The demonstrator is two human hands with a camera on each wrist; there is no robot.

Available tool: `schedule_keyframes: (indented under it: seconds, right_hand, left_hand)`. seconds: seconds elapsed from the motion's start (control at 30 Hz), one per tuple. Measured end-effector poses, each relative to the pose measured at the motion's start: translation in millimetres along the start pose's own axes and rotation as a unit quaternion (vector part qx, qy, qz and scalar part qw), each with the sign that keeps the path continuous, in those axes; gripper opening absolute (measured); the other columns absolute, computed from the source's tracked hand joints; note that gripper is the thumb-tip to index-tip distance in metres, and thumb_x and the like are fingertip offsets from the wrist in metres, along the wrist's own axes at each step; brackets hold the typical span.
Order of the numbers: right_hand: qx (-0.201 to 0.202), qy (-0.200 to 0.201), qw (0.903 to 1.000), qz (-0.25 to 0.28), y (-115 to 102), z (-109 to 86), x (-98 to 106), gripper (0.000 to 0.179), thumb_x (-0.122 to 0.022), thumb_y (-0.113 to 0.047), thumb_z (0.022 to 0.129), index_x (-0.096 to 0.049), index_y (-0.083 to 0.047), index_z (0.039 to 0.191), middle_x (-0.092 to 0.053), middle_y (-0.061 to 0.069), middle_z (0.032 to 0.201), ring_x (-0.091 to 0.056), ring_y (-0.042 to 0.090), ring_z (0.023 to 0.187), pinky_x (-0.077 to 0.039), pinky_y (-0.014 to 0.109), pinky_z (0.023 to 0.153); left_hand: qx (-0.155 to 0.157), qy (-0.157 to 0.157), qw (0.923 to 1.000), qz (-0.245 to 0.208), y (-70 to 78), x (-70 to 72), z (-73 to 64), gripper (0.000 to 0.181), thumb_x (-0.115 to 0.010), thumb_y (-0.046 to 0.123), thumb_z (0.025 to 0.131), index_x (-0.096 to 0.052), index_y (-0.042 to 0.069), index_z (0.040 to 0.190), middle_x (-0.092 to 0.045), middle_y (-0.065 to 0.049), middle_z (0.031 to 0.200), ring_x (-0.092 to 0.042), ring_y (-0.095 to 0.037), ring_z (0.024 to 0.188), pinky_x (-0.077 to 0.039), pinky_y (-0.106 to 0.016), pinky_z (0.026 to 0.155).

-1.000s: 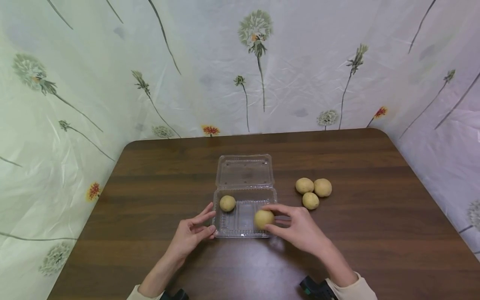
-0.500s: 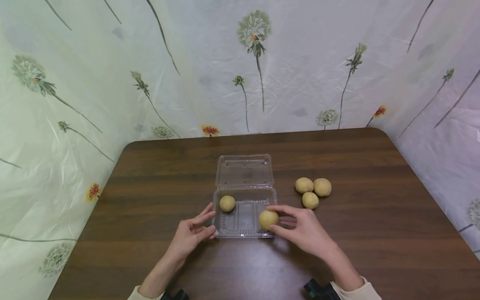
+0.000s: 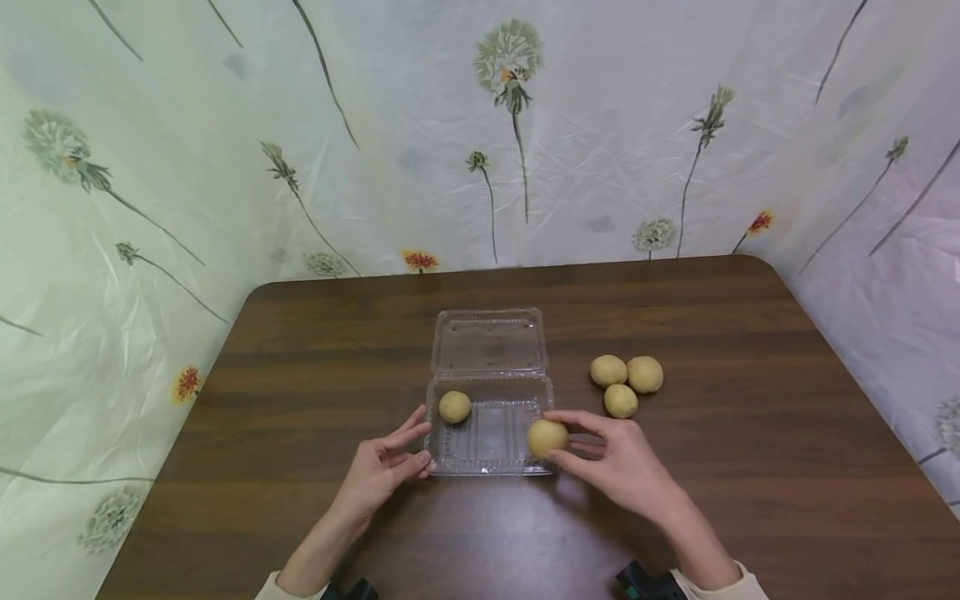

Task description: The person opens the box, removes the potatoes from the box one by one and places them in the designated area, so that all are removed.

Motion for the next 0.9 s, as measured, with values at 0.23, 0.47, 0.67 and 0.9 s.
schedule_keyframes:
  seconds: [0.23, 0.47, 0.67, 0.9]
  right_hand:
    - [0.006, 0.005, 0.9999, -0.009, 1, -2.0, 4, 0.04, -0.079, -0.013, 0.083, -0.067, -0.015, 0.122, -0.067, 0.0, 0.118, -0.065, 0.02, 0.105, -0.055, 0.028, 0.084]
    - [0.0, 0.015, 0.9998, -0.013, 1, -5.9, 7, 0.041, -0.079, -0.012, 0.084, -0.067, -0.014, 0.123, -0.066, 0.002, 0.118, -0.066, 0.019, 0.104, -0.055, 0.028, 0.083]
    - [-0.023, 0.022, 0.9994, -0.01, 2, -11.7, 13, 0.042, -0.078, -0.014, 0.085, -0.066, -0.012, 0.125, -0.066, 0.005, 0.12, -0.068, 0.02, 0.1, -0.055, 0.028, 0.082]
    - [-0.021, 0.026, 0.9994, -0.003, 4, -15.5, 16, 0.042, -0.077, -0.011, 0.085, -0.065, -0.009, 0.126, -0.066, 0.009, 0.121, -0.068, 0.02, 0.101, -0.055, 0.029, 0.082]
  left_hand:
    - [-0.002, 0.002, 1.0, 0.0, -0.5, 0.0, 0.4, 0.047, -0.069, -0.004, 0.088, -0.055, -0.009, 0.132, -0.038, -0.005, 0.153, -0.067, -0.013, 0.073, -0.058, -0.026, 0.072]
    - [0.001, 0.001, 1.0, -0.003, -1.2, 0.2, 0.3, 0.047, -0.069, -0.004, 0.088, -0.055, -0.009, 0.132, -0.038, -0.005, 0.153, -0.066, -0.013, 0.073, -0.058, -0.027, 0.073]
    - [-0.003, 0.0, 1.0, 0.001, -1.1, 0.8, 0.5, 0.047, -0.069, -0.003, 0.088, -0.055, -0.009, 0.132, -0.038, -0.006, 0.153, -0.067, -0.012, 0.073, -0.058, -0.026, 0.072]
    - [0.006, 0.003, 1.0, 0.002, -0.5, 1.0, 0.1, 0.046, -0.068, -0.004, 0.088, -0.055, -0.008, 0.132, -0.038, -0.005, 0.153, -0.066, -0.012, 0.073, -0.057, -0.025, 0.072]
Point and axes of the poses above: each hand's wrist, its own z-axis towards the middle knuckle, its own x-axis out of the back of the hand, y = z × x, the point moved 1 cm from there along z, towards the middle knuckle
